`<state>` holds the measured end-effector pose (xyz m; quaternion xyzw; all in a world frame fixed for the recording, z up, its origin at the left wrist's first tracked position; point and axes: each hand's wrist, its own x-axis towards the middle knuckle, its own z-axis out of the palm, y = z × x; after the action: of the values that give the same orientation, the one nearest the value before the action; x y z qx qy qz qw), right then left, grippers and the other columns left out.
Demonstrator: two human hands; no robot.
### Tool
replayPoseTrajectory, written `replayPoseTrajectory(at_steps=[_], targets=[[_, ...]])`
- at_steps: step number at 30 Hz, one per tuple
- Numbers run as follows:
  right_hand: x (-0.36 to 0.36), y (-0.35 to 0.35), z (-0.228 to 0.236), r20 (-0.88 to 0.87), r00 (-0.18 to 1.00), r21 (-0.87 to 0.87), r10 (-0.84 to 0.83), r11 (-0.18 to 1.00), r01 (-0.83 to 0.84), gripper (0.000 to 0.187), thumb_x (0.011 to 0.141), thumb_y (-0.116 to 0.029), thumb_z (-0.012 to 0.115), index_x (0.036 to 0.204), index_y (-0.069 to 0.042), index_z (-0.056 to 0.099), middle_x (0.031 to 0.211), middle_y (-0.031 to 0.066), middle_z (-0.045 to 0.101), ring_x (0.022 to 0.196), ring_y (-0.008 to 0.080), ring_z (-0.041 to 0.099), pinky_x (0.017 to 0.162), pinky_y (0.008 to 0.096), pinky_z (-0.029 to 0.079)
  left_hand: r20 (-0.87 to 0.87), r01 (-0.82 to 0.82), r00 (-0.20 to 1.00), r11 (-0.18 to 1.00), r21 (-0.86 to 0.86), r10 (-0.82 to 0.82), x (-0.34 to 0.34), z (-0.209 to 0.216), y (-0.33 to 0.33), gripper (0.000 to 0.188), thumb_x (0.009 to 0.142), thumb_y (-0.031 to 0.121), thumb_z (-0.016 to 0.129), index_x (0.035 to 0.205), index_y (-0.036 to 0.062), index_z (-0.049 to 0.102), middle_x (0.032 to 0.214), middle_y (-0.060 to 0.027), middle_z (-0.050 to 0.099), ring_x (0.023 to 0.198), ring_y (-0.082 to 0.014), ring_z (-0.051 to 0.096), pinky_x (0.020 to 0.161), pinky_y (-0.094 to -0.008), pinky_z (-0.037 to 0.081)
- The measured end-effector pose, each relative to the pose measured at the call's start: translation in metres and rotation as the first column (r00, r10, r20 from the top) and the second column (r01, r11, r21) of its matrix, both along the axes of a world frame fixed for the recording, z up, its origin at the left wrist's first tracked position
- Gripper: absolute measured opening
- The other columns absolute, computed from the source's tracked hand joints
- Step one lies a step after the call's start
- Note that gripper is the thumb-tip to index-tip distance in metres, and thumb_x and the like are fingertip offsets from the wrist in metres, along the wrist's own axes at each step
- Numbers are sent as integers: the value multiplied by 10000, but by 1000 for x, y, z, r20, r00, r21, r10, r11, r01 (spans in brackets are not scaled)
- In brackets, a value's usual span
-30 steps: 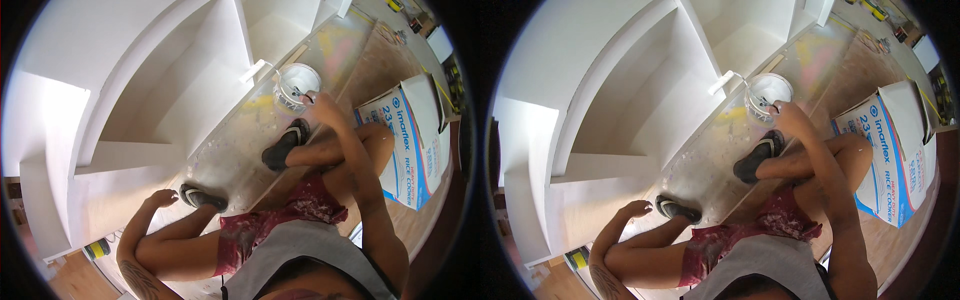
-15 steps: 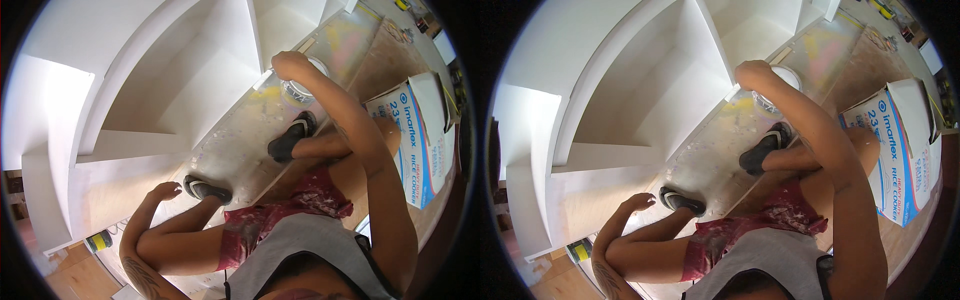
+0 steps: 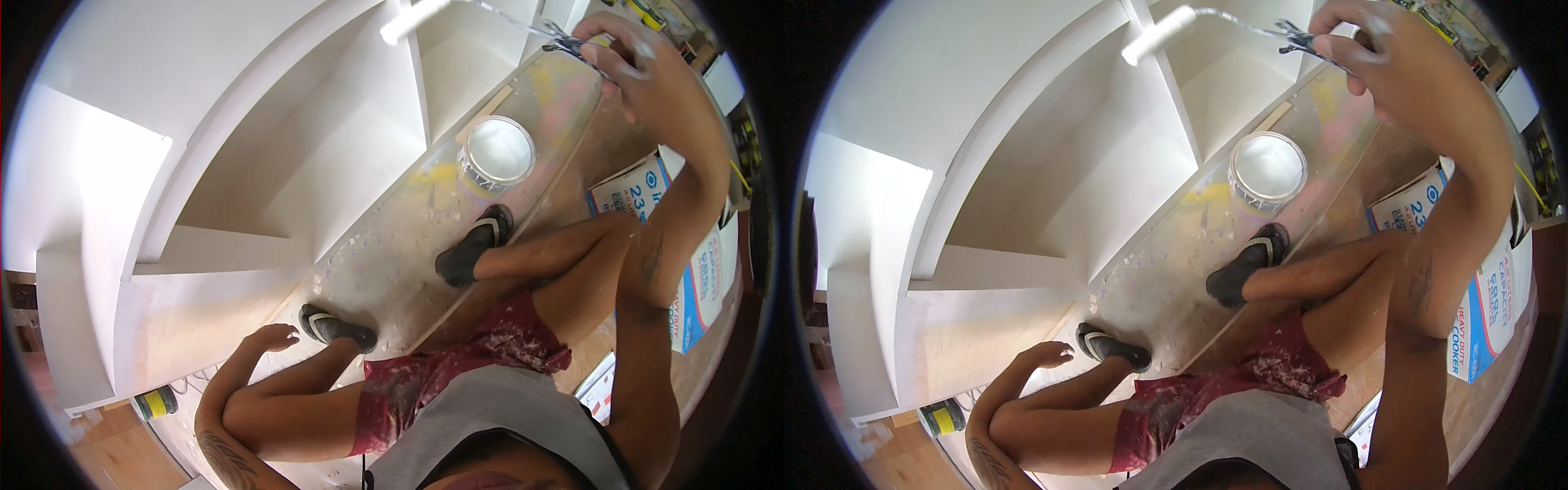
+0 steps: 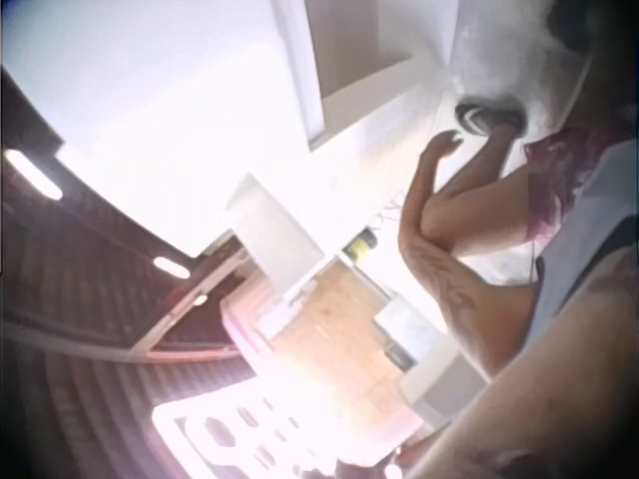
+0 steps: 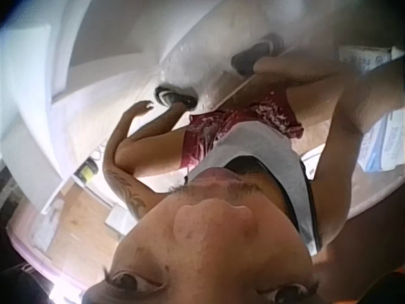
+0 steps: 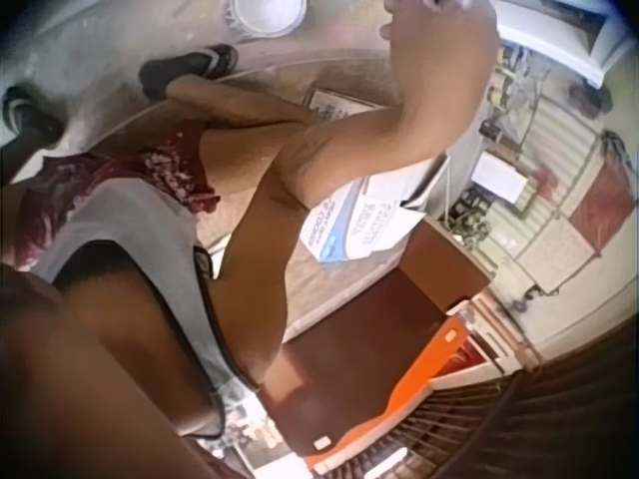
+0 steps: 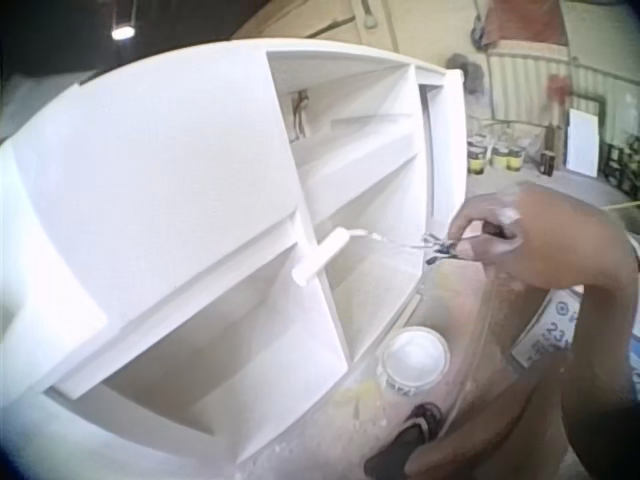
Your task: Painting the interior and exterior of a wooden cabinet unit using a small paint roller.
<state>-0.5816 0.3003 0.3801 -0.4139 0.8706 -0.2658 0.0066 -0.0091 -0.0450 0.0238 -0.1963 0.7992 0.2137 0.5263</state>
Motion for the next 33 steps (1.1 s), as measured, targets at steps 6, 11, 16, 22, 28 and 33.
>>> replayPoseTrajectory(at_steps=[6, 11, 16, 22, 28, 33], targets=[[43, 16, -107, 369, 888, -288, -275, 874, 390, 365, 1024, -363, 467, 1008, -66, 679, 711, -7, 540, 645, 80, 474, 591, 259, 384, -99, 6, 995, 994, -112, -17, -26, 23, -6, 416, 959, 386, 497, 1253, 108, 594, 1189, -137, 644, 1117, -324, 600, 961, -442, 467], [144, -17, -206, 862, 415, -497, 292, 649, 575, 326, 1047, -381, 408, 1133, -91, 529, 749, -13, 484, 672, 85, 507, 622, 270, 450, -45, 93, 994, 990, -108, -98, -25, 21, -4, 420, 961, 385, 488, 1257, 106, 593, 1211, -152, 634, 1133, -336, 592, 974, -450, 458], [240, -59, -198, 668, -87, -614, 739, 613, 497, 216, 1056, -286, 390, 1151, -92, 377, 855, 34, 466, 658, 116, 532, 612, 288, 496, 98, 170, 981, 985, -29, -167, -28, 17, -2, 428, 964, 378, 486, 1285, 111, 577, 1234, -161, 625, 1155, -349, 579, 988, -462, 449], [239, -112, -148, 609, -207, -644, 765, 630, 434, 180, 1046, -233, 408, 1153, -92, 376, 843, 43, 438, 661, 145, 526, 564, 345, 519, -39, 93, 994, 987, -133, -99, -35, 24, -1, 416, 967, 378, 484, 1268, 109, 584, 1186, -166, 635, 1122, -346, 593, 960, -471, 461], [232, -175, -125, 557, -196, -626, 807, 563, 540, 237, 1028, -314, 464, 1080, -94, 393, 833, 44, 481, 685, 163, 560, 573, 360, 541, 19, 146, 989, 989, -26, -146, -18, 2, -2, 462, 972, 404, 484, 1300, 87, 557, 1250, -183, 607, 1164, -363, 570, 990, -461, 441], [318, -182, -136, 517, -353, -639, 780, 626, 447, 222, 1046, -280, 428, 1113, -79, 360, 813, 42, 492, 633, 139, 571, 582, 300, 528, -123, 135, 984, 990, 36, -130, -1, -32, -11, 441, 968, 373, 478, 1290, 86, 570, 1240, -179, 616, 1165, -352, 574, 995, -460, 443]])
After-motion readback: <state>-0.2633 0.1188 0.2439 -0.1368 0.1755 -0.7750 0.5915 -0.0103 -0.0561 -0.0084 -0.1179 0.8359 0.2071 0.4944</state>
